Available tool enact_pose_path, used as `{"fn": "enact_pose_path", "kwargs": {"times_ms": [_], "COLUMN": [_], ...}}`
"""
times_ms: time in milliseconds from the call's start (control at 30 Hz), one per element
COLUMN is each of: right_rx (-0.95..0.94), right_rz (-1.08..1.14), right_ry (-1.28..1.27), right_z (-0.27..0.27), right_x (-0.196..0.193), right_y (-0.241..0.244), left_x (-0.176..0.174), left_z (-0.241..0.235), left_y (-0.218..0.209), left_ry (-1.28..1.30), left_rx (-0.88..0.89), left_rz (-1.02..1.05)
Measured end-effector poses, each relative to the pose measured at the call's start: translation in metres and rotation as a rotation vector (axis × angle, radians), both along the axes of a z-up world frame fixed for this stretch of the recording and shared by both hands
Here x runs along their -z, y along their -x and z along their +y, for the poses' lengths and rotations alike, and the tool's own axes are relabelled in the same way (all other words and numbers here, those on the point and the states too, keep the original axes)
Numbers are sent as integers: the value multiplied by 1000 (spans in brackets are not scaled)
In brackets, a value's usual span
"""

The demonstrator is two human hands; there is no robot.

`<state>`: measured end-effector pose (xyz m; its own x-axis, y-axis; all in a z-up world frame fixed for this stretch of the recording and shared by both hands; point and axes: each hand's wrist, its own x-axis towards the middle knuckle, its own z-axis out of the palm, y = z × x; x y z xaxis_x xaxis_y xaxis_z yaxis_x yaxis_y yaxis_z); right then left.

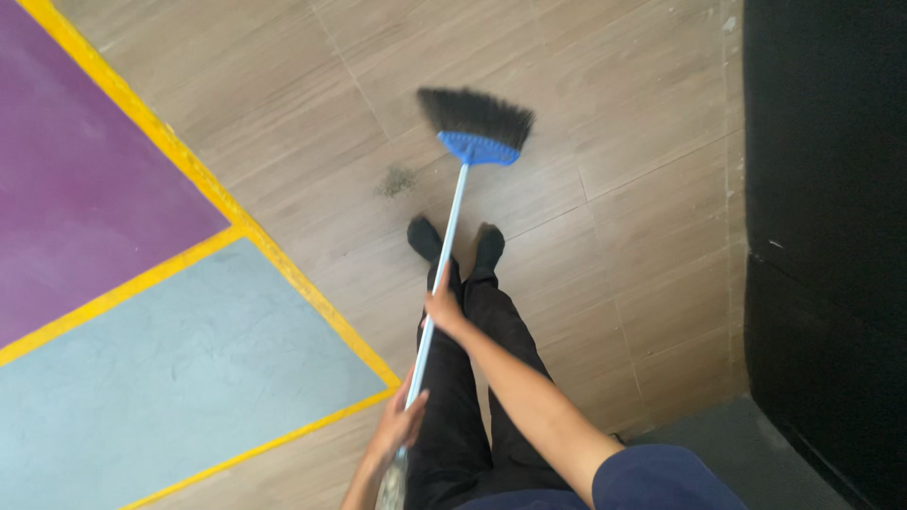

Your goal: The person sweeps dirt across a tiled floor using a broom, pushing the debris along the edge of a purple and blue wall and then along a black cushioned barrier.

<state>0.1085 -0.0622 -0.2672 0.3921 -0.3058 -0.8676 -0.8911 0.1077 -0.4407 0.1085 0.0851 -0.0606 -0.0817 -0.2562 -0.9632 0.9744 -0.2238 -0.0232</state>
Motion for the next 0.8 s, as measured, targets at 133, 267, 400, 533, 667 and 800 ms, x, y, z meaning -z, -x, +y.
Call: {"fn": "enact_pose_path", "kwargs": {"times_ms": [133,267,400,533,667,800], "right_rx": [-3,107,145,-3,-62,-129], "right_rz": [74,-3,-112,-65,140,109], "right_ry": [-102,-9,157,181,-44,-212], "right_z": [25,-34,-125,-172,-113,-14], "right_x": [-47,-63,-20,28,40,13], "right_y": [19,-30,-107,-136,-88,-23], "left_x": [-57,-59,0,42,26,-3], "left_z": [29,-19,-97,-140,-90,3], "left_y": [15,-26,-89,-111,-59,11], "left_ry": [-87,48,163,155,75,-60], "left_rx": [-76,-50,-48,-165,-79,35], "left_rz": [167,-8,-188,-59,-163,-145]}}
